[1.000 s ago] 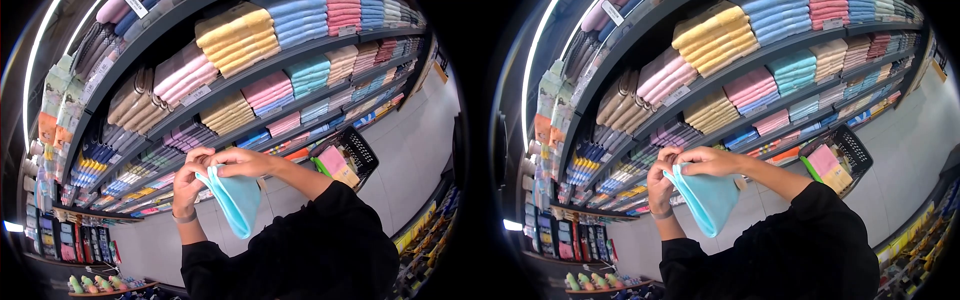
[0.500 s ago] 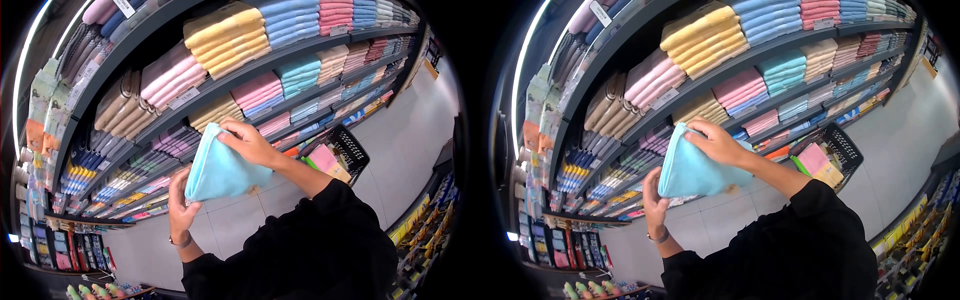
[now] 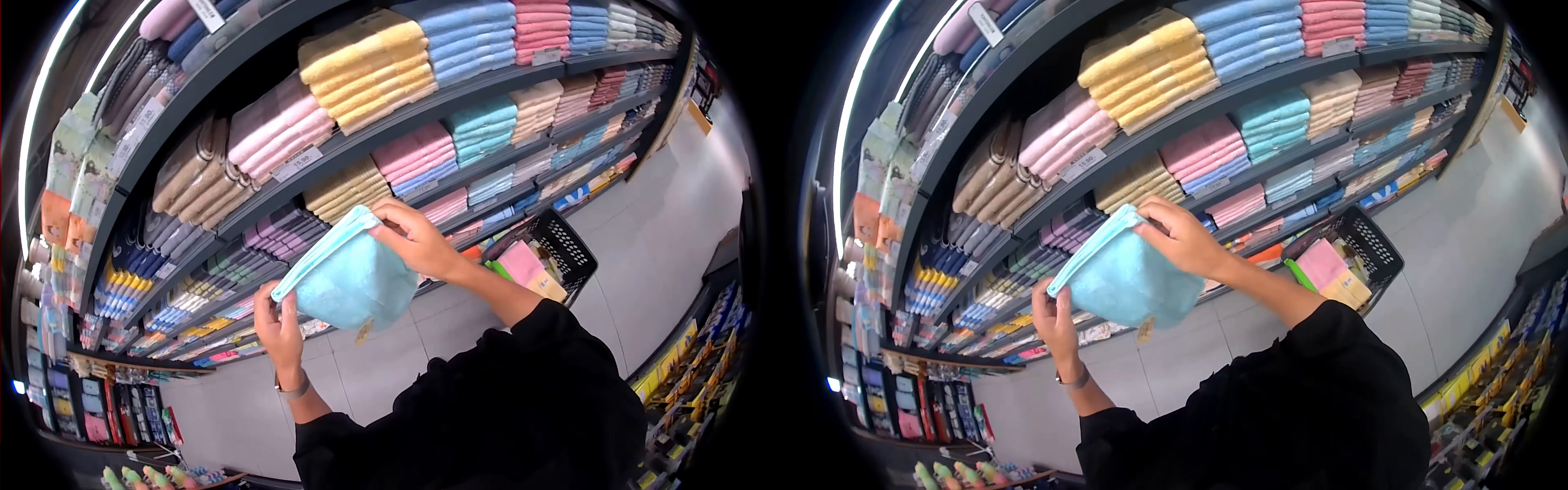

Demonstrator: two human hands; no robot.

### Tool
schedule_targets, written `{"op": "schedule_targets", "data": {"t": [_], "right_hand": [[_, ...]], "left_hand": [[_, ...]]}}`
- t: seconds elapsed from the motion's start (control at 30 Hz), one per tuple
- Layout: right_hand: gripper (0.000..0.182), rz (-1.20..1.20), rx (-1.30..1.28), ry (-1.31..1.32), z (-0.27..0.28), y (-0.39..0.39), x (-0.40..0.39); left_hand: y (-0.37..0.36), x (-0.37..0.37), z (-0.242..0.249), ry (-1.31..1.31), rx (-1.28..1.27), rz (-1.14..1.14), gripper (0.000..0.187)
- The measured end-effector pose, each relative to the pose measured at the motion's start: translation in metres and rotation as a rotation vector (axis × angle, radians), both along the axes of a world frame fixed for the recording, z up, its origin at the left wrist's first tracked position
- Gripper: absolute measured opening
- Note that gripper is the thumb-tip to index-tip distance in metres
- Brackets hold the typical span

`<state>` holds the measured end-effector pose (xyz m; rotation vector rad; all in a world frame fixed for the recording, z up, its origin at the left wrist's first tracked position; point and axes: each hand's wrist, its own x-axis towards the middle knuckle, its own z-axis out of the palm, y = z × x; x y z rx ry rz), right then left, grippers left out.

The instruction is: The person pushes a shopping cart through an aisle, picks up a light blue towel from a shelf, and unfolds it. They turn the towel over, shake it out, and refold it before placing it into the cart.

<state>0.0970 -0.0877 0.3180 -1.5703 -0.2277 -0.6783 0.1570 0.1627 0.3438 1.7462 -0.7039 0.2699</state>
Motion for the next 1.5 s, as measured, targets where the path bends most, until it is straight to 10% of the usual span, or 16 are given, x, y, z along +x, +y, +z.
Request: {"op": "schedule_targets", "data": {"t": [0.13,0.43,0.87,1.13,1.5], "right_hand": [[0.017,-0.074,0.123,0.022,-0.021,0.017,-0.007],[0.016,-0.023,0.000,0.049,-0.027,0.050,-0.034],[0.055,0.464,-0.223,0.586,-0.090,0.034,-0.065],[0.045,0.643,-0.052,0.694,-0.099,-0.003,-0.067],[0.077,0.778,-0.035,0.803,-0.103,0.032,-0.051]], "left_hand": [[0.007,-0.001,0.002,-0.023,0.460,-0.037,0.026],[-0.029,-0.017,-0.011,0.096,0.637,-0.207,0.030],[-0.020,-0.034,0.006,-0.419,0.570,-0.135,0.013],[-0.016,-0.008,0.006,-0.330,0.585,-0.107,0.010],[-0.030,0.014,0.002,-0.186,0.543,-0.181,0.016]]}}
